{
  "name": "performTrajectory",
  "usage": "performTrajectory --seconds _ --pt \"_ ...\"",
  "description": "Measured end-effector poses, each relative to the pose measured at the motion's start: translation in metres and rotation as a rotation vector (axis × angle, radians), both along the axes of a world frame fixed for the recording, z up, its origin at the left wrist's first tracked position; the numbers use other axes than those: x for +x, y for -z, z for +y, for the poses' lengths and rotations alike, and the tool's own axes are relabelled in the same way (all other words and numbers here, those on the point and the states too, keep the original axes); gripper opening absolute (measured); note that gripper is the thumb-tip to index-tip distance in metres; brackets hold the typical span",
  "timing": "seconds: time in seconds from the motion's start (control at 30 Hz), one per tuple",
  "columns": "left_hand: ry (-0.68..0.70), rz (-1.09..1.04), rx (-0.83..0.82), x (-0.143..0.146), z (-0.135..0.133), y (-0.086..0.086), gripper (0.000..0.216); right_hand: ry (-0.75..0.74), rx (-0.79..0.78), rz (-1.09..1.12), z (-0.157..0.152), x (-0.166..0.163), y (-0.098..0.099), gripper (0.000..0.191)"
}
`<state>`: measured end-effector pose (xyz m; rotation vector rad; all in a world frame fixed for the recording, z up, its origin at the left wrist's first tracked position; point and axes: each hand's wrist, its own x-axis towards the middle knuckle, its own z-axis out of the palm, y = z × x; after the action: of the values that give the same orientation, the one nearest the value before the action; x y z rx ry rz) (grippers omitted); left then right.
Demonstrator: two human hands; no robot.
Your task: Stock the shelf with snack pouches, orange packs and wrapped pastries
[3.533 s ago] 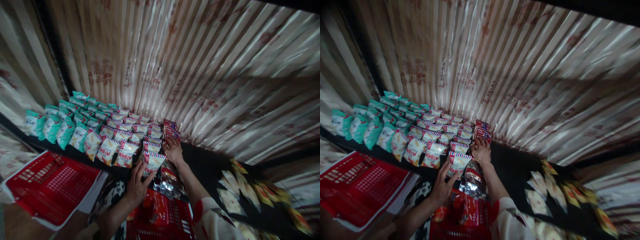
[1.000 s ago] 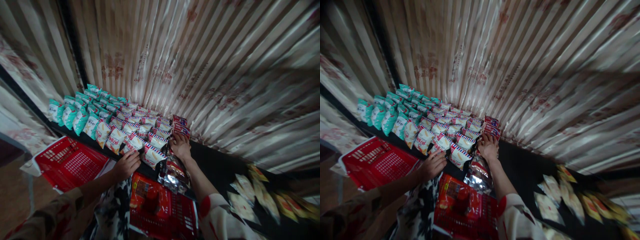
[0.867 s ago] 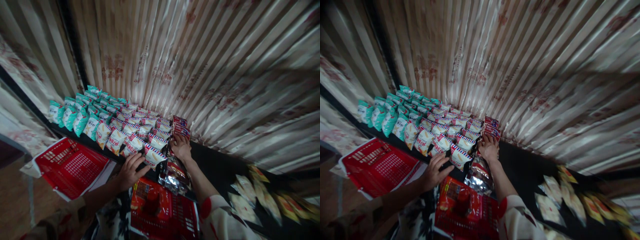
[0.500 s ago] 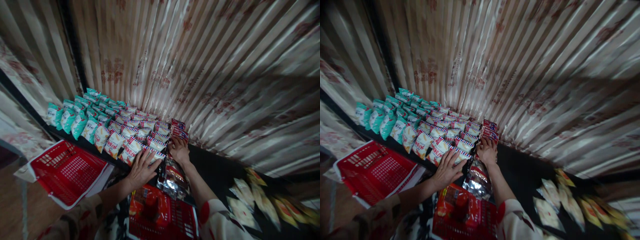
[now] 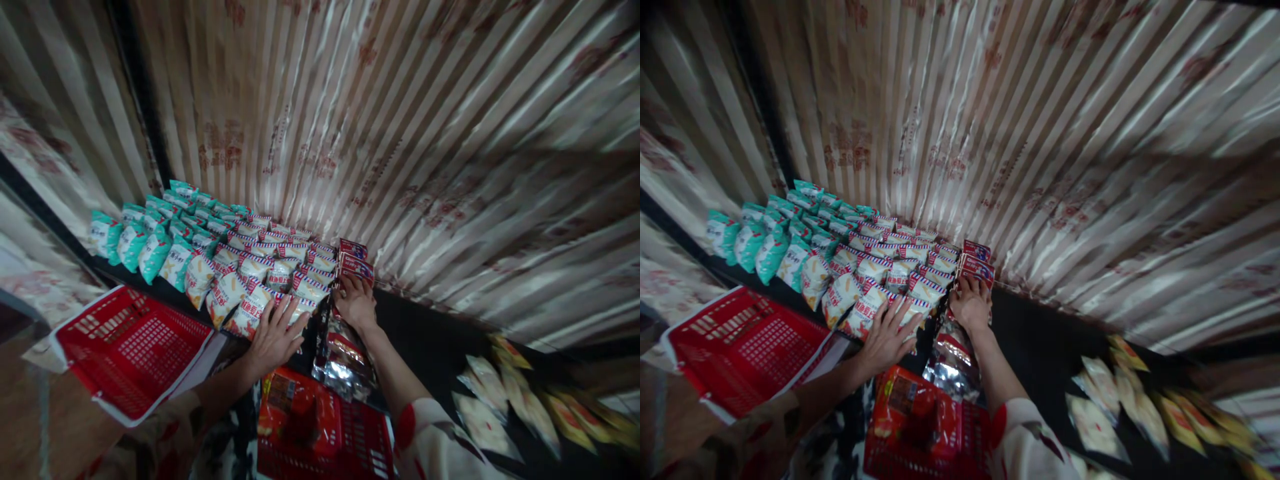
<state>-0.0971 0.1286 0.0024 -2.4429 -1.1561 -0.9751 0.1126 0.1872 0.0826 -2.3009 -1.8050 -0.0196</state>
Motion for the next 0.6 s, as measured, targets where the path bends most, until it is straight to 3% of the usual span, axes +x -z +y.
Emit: performTrajectory --seconds 0.23,0.4,0.6 --pt "-0.013 -0.077 0.016 0.002 -0.008 -0.003 0.055 -0.003 0.010 0.029 -0.001 0.001 0.000 0.047" --pt "-0.166 -0.199 0.015 -0.018 -0.034 0.003 0.056 -0.006 0.022 0.036 0.000 0.001 0.000 0.047" --pt "-0.409 -0.303 -0.187 -0.039 -0.048 0.018 0.059 0.000 0.028 0.018 -0.002 -0.003 -0.002 0.047"
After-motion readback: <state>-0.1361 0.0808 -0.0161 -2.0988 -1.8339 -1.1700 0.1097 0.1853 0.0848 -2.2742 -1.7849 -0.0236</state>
